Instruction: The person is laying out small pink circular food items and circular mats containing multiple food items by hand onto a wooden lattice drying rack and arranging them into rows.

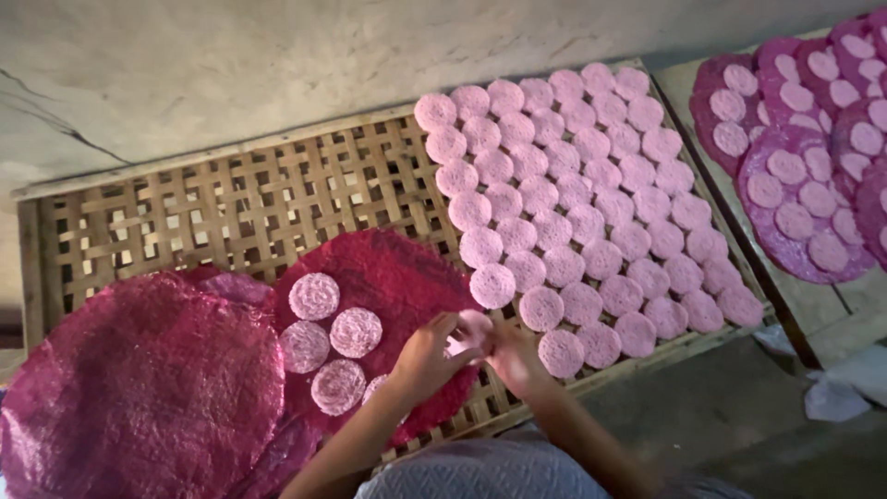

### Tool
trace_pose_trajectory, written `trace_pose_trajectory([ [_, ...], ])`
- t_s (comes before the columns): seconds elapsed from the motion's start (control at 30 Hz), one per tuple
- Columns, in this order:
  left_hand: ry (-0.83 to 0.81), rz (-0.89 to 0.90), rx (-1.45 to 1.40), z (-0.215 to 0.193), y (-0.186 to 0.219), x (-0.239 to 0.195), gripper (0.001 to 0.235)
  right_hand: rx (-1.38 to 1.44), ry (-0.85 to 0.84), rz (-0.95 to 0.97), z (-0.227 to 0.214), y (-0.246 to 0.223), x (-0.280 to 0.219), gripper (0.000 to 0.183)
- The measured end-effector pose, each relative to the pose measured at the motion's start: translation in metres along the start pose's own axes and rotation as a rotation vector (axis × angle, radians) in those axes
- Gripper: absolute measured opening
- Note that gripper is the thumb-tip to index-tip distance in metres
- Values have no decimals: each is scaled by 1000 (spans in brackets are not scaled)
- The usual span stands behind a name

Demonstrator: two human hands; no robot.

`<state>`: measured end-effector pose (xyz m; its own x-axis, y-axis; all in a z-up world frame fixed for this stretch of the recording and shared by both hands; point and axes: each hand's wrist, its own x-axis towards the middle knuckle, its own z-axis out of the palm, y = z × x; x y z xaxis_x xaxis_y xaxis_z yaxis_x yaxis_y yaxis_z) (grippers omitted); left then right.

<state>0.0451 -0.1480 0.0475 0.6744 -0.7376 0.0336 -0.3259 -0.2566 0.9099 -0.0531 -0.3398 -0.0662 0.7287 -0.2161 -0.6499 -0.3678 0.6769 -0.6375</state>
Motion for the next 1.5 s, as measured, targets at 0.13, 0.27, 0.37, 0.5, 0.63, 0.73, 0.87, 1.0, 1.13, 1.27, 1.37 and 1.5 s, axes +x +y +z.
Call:
trace_pose_trajectory([
  [0.13, 11, -110, 404, 5, -19, -24, 47, -756, 88, -466, -34, 6, -10, 37],
  [0.27, -61, -283, 540, 9, -41, -35, 49, -1198, 237, -858, -33, -14, -19, 32],
  [0.37, -86, -291, 558, 9, -52, -36, 41, -1322, 326, -980, -19, -28, -32, 36],
  [0.5, -66, -139, 493, 4, -58, -32, 28, -1279, 414, -903, -2, -41, -43, 41],
  [0.63, -90, -301, 275, 9, -48, -36, 28, -1294, 464, -1049, -2, -26, -55, 45],
  [0.73, -155, -293, 91, 23, -30, -36, 31, -811, 260, -311, -9, 1, -71, 28],
  [0.87, -98, -30, -227, 52, -13, -45, 29, -1086, 9, -496, -37, 39, -96, 32],
  [1.0, 0, -27, -134, 62, -22, -37, 25, -831, 31, -491, -60, 47, -90, 33],
  [1.13, 37, 37, 46, 58, -29, -33, 26, -1133, 322, -898, -60, 36, -92, 28],
  [1.27, 55, -13, 101, 42, -29, -33, 24, -1157, 468, -950, -47, 17, -104, 29],
  [1.37, 89, -85, 191, 15, -34, -39, 23, -1160, 543, -928, -39, 10, -110, 27],
  [1.5, 138, -342, 373, -33, -46, -54, 26, -1166, 586, -940, -30, 6, -111, 29],
])
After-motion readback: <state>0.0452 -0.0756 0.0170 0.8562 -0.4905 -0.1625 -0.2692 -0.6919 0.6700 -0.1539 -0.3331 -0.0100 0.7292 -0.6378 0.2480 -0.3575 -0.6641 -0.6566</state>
